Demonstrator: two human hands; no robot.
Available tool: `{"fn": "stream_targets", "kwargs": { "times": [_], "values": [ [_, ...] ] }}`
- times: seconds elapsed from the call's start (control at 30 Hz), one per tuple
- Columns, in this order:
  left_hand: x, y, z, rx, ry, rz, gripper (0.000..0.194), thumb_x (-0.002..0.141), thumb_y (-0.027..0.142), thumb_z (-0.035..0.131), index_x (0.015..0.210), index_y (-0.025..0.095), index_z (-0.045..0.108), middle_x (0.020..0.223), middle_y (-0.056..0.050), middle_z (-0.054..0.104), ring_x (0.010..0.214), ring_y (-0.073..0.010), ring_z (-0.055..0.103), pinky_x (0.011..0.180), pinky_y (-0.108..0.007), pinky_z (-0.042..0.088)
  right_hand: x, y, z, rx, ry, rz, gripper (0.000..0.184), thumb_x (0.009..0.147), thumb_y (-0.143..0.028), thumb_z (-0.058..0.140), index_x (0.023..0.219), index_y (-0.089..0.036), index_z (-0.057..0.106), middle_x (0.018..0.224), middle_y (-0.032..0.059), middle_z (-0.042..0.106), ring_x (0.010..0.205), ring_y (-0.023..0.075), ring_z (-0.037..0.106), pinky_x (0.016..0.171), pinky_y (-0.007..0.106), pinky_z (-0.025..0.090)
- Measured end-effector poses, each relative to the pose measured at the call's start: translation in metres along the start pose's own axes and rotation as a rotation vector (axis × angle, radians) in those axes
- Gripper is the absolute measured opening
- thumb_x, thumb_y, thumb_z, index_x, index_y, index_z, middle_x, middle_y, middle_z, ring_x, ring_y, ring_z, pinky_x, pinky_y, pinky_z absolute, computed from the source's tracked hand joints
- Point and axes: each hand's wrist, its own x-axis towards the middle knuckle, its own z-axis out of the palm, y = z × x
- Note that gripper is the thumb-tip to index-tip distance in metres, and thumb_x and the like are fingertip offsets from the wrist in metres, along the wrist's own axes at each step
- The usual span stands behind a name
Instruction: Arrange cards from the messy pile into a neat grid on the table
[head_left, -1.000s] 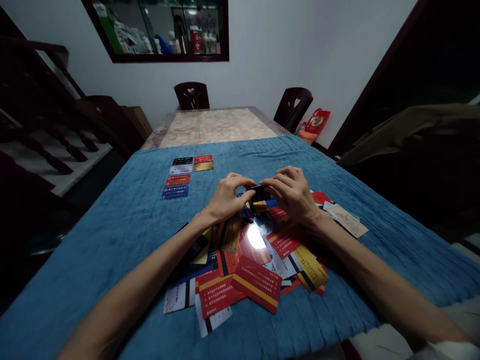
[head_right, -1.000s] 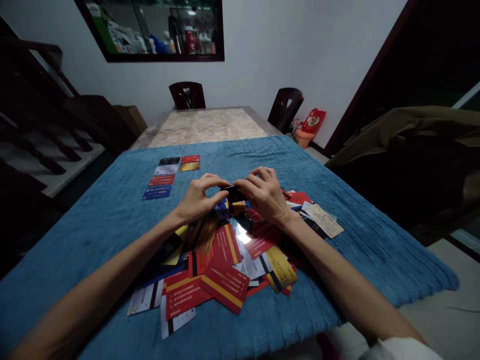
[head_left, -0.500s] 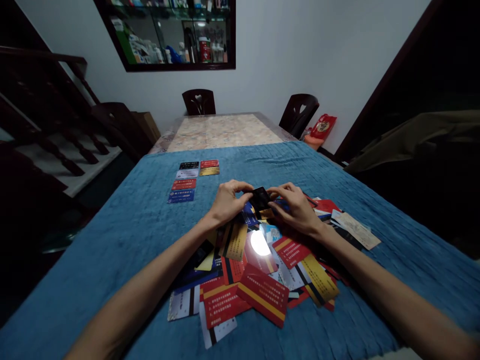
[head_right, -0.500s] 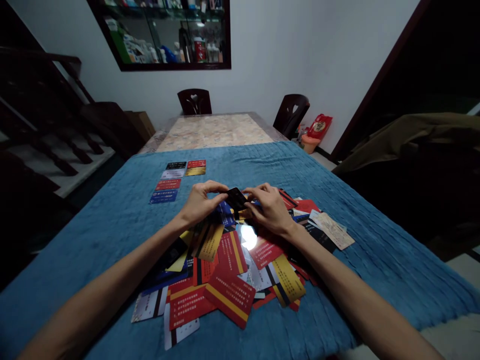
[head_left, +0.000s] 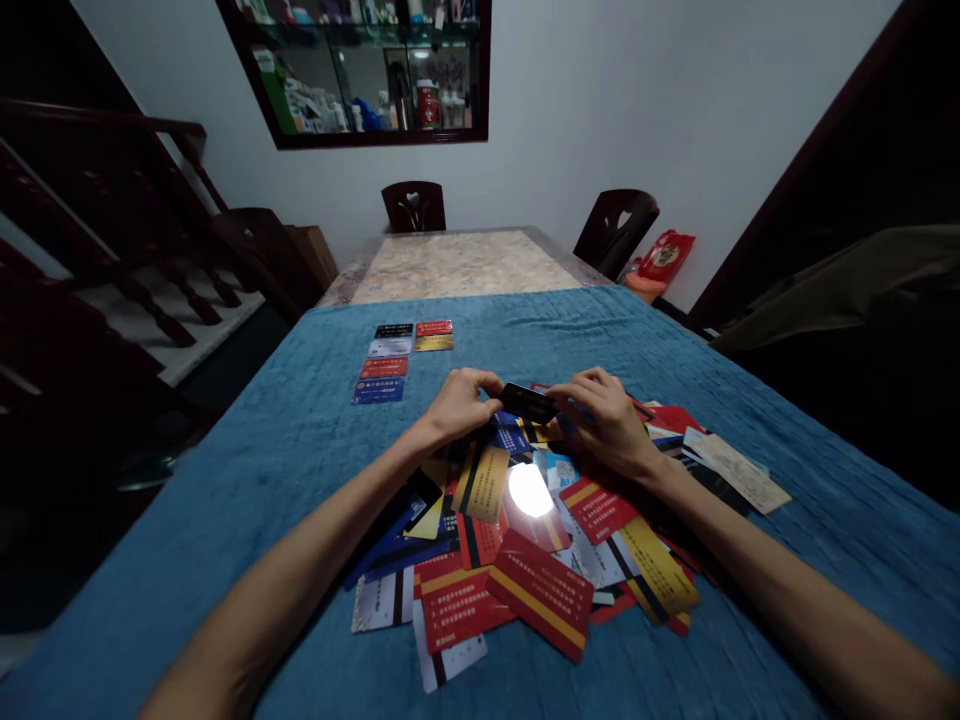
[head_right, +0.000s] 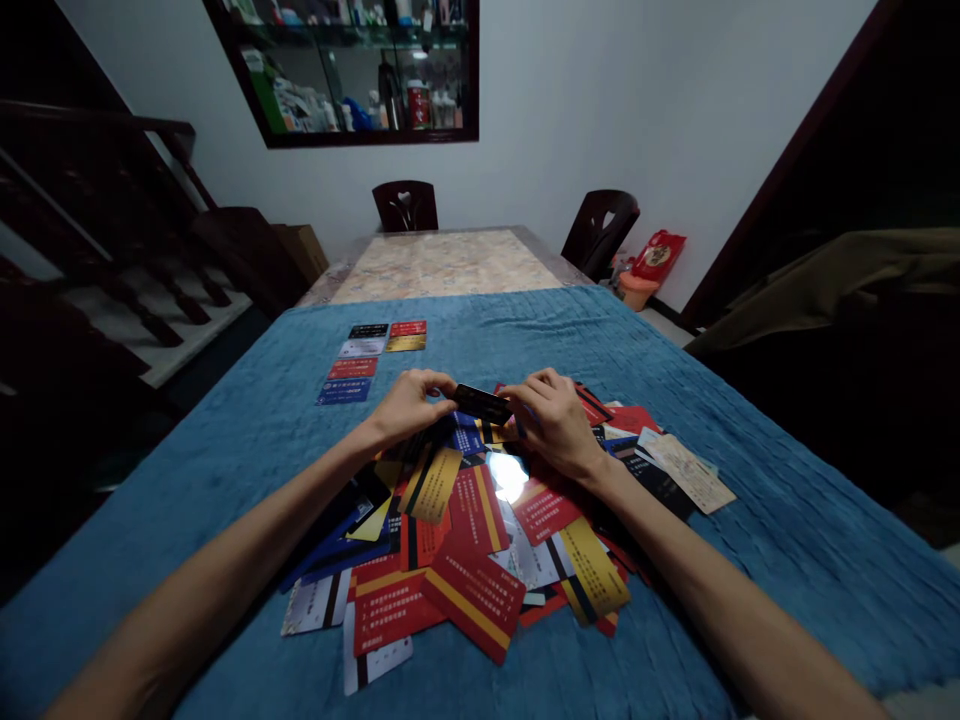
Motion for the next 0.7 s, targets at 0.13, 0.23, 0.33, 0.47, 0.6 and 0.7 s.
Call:
{"fn": "stream_targets", "kwargs": {
  "times": [0.13, 0.23, 0.33, 0.47, 0.6, 0.7],
  "values": [
    [-0.001, -0.001, 0.001, 0.048, -0.082, 0.016, 0.020, 0.071, 0.008, 0.060, 0.080, 0.014, 0.077, 0.080, -0.003, 0.077, 0.077, -0.0173, 0.068, 0.074, -0.027, 0.051, 0.003, -0.002, 0.001, -0.042, -0.028, -0.034, 0.023, 0.097, -0.023, 0.048, 0.104, -0.023, 0.070, 0.083, 0.0064, 0.069, 0.087, 0.0234, 0.053, 0.076, 0.039, 0.038],
    [-0.002, 0.000, 0.001, 0.063, -0.116, 0.031, 0.021, 0.073, 0.009, 0.060, 0.083, 0.014, 0.078, 0.083, -0.004, 0.077, 0.078, -0.0177, 0.069, 0.074, -0.026, 0.050, 0.004, -0.004, 0.002, -0.067, -0.041, -0.056, 0.023, 0.098, -0.024, 0.047, 0.104, -0.024, 0.069, 0.086, 0.0063, 0.070, 0.087, 0.0235, 0.052, 0.075, 0.039, 0.037],
    [-0.003, 0.000, 0.001, 0.072, -0.133, 0.021, 0.022, 0.074, 0.009, 0.062, 0.087, 0.014, 0.078, 0.085, -0.004, 0.078, 0.080, -0.0179, 0.069, 0.074, -0.026, 0.049, 0.004, -0.004, 0.004, -0.085, -0.033, -0.077, 0.022, 0.099, -0.024, 0.047, 0.103, -0.024, 0.069, 0.087, 0.0061, 0.070, 0.088, 0.0235, 0.052, 0.076, 0.039, 0.037],
    [-0.002, -0.001, 0.000, 0.083, -0.127, -0.005, 0.018, 0.074, 0.010, 0.063, 0.082, 0.014, 0.078, 0.078, -0.002, 0.075, 0.074, -0.0166, 0.066, 0.071, -0.025, 0.047, 0.004, -0.005, 0.006, -0.126, -0.028, -0.092, 0.022, 0.099, -0.024, 0.048, 0.109, -0.024, 0.067, 0.093, 0.0067, 0.071, 0.092, 0.0245, 0.052, 0.080, 0.040, 0.037],
    [0.000, -0.003, -0.004, 0.066, -0.117, -0.027, 0.017, 0.074, 0.011, 0.063, 0.082, 0.013, 0.078, 0.075, -0.001, 0.073, 0.074, -0.0163, 0.063, 0.069, -0.025, 0.044, 0.003, -0.009, 0.007, -0.200, -0.036, -0.105, 0.025, 0.095, -0.027, 0.053, 0.117, -0.025, 0.064, 0.106, 0.0095, 0.070, 0.100, 0.0280, 0.051, 0.085, 0.044, 0.037],
    [0.001, -0.005, -0.007, 0.045, -0.113, -0.041, 0.018, 0.074, 0.010, 0.063, 0.084, 0.012, 0.078, 0.076, -0.001, 0.074, 0.074, -0.0157, 0.062, 0.070, -0.025, 0.043, 0.003, -0.011, 0.009, -0.257, -0.049, -0.112, 0.032, 0.091, -0.028, 0.059, 0.123, -0.024, 0.061, 0.112, 0.0117, 0.067, 0.106, 0.0305, 0.049, 0.087, 0.045, 0.037]
  ]
}}
